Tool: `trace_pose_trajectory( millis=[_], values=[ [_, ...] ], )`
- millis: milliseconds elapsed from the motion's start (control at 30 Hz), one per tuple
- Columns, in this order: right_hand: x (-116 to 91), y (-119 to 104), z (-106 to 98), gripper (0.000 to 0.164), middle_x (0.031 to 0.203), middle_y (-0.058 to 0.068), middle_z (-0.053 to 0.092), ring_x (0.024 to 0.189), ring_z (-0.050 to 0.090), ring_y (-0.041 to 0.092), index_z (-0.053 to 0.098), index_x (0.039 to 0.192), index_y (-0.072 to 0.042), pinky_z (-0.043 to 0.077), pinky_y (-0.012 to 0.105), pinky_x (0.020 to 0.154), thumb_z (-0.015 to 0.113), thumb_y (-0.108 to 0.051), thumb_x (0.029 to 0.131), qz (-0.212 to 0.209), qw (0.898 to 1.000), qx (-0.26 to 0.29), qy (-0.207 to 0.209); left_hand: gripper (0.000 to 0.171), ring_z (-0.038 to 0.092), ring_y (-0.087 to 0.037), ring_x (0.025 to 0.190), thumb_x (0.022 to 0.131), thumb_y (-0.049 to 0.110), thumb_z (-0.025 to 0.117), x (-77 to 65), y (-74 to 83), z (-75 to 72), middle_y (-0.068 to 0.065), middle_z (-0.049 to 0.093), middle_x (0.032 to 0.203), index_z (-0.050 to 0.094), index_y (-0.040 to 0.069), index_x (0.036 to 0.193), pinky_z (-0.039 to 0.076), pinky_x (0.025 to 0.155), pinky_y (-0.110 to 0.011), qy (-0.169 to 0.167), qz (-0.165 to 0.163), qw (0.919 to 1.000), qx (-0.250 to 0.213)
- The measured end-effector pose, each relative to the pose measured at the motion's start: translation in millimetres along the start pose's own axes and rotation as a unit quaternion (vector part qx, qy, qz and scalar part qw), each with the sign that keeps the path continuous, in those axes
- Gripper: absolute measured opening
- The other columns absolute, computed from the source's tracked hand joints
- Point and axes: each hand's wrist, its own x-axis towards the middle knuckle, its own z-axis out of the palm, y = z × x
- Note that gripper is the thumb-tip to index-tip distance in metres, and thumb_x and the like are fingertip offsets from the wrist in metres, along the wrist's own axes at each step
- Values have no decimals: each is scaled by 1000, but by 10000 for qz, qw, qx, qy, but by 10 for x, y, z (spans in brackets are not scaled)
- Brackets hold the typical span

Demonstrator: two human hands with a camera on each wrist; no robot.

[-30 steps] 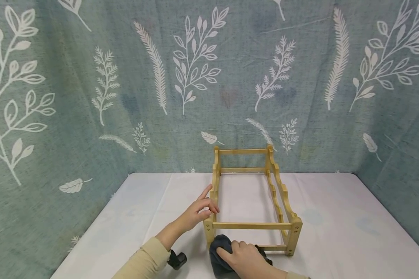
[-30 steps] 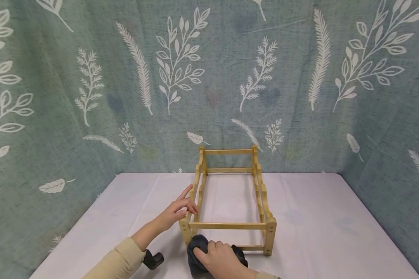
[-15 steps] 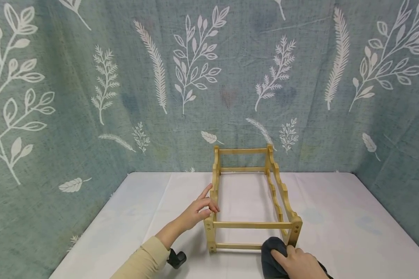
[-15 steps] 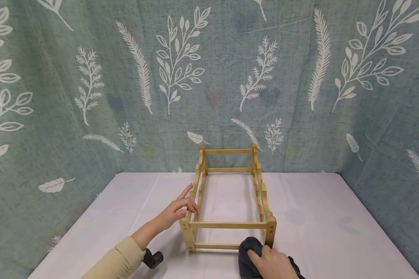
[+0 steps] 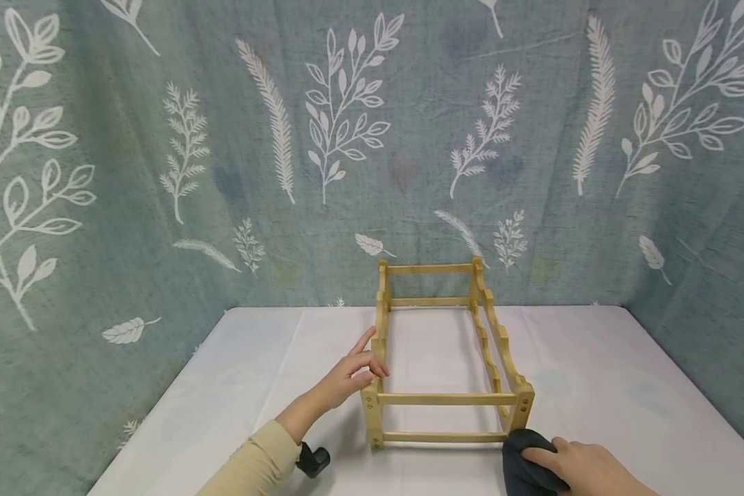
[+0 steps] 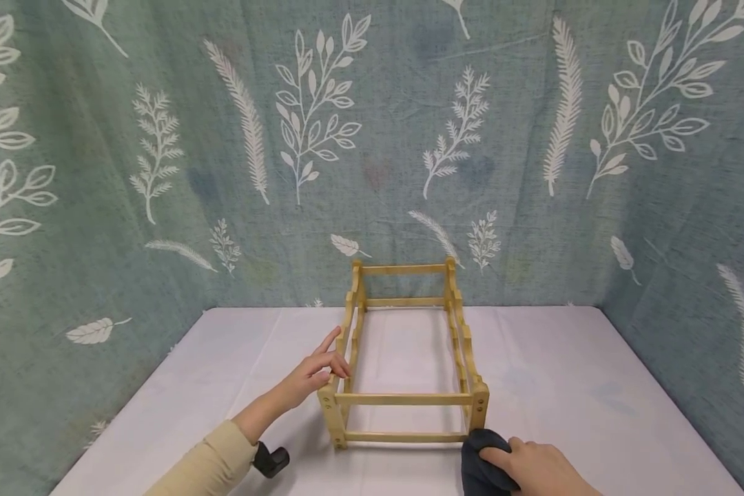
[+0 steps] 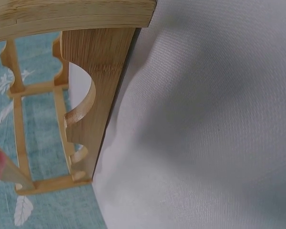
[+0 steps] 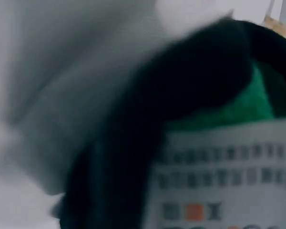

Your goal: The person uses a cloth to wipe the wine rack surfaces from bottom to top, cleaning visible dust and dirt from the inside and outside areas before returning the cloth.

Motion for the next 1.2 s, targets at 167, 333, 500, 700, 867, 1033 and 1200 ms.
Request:
trace_pose_trajectory(
  millis=[167,333,500,700,867,1033,1200],
  values=[
    [-213,55,-165,62,73,-5,48,50,37,4,53,122,-23,33,21,42,79,-20,66,-1106,9833,-458,1372,51,1,-40,139,95,48,39,7,-12,16,-10,63,94,59,2,84,17,100,-68,-1,40,10000,-15],
    [-367,26,-449,76,70,-10,40,51,31,-2,52,124,-23,29,18,42,84,-21,56,-1179,9511,-941,2695,48,1,-39,139,95,46,39,3,8,0,-9,63,94,60,5,85,17,101,-67,-3,43,10000,44],
    [-358,23,-531,74,69,-8,43,50,37,0,55,120,-21,31,18,41,86,-23,52,-1295,9369,-1228,3005,44,1,-39,139,95,46,40,-8,26,-2,-9,63,94,60,8,85,16,100,-68,4,49,10000,-10],
    [-216,64,-245,58,69,-4,44,48,37,4,56,114,-22,31,19,40,82,-20,62,-1309,9730,-846,1705,42,1,-40,139,96,43,40,14,38,14,-9,63,94,60,8,85,15,102,-66,-25,118,9999,9],
    [-70,85,-54,48,72,-5,48,51,44,4,57,114,-21,38,24,44,77,-22,70,-594,9971,53,469,44,1,-42,138,96,43,40,20,22,12,-8,63,94,60,6,85,14,102,-66,-60,130,9999,49],
    [-63,133,-77,49,78,-5,56,53,46,3,58,115,-23,39,23,46,76,-15,70,-654,9950,684,303,45,0,-39,139,95,46,40,7,-4,8,-7,63,94,60,6,84,15,102,-66,-32,47,10000,16],
    [-166,121,-324,55,76,-5,52,49,37,0,56,119,-26,32,20,43,76,-12,70,-1040,9899,359,894,42,0,-41,138,96,43,41,2,-6,-13,-8,62,94,60,7,84,13,102,-67,-66,106,9999,38]
  ],
)
